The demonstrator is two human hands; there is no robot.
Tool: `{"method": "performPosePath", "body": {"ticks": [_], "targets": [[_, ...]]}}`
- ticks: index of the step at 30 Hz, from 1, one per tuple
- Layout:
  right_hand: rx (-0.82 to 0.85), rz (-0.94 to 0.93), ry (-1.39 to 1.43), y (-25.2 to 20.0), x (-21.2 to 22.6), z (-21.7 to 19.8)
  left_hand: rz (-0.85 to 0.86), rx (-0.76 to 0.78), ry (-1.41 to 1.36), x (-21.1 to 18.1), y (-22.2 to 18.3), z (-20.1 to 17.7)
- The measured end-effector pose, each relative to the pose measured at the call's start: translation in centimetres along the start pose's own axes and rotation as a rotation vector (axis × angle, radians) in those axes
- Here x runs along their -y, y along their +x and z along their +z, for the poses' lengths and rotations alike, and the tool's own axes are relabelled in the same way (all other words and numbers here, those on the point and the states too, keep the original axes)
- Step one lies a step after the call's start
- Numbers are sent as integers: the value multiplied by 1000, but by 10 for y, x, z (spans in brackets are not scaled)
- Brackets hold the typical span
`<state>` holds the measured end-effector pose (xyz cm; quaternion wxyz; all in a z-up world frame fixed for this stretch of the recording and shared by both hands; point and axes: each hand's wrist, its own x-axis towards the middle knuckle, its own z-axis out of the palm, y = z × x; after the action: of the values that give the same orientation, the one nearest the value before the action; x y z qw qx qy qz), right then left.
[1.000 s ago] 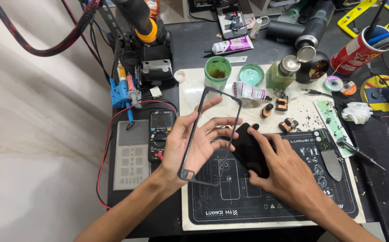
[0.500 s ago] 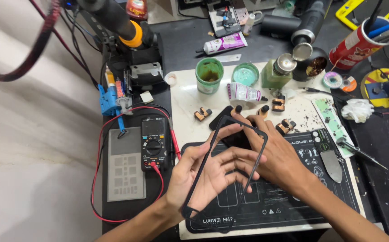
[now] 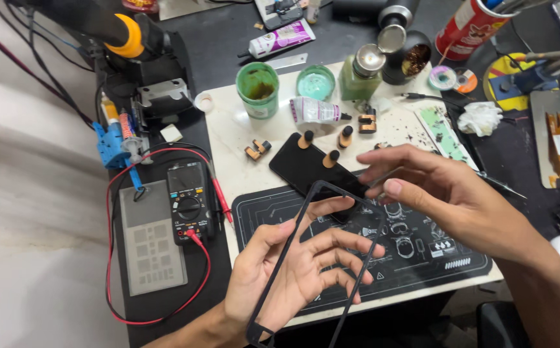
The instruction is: The person applies adhesive from a tube to the inner edges of a smartphone frame, then aligns and presses a back panel onto the device.
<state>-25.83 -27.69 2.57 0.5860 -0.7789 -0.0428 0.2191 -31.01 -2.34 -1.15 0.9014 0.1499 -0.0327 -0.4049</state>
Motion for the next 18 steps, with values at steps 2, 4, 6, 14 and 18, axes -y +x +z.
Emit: {"method": "performPosePath", "body": {"ticks": [2,4,6,14,18], "targets": [[15,46,42,-6,-4,-3,8,5,1,1,2,2],[29,87,67,-11,-9,-3,13,0,-7,2,3,4],[67,60,106,-13,-17,-5,12,-15,-25,3,4,3],[81,11,159,-12,-23,-5,-1,-10,-25,2,12,0],[66,10,170,-7,-18,-5,-26,-21,-49,3,19,1]]}}
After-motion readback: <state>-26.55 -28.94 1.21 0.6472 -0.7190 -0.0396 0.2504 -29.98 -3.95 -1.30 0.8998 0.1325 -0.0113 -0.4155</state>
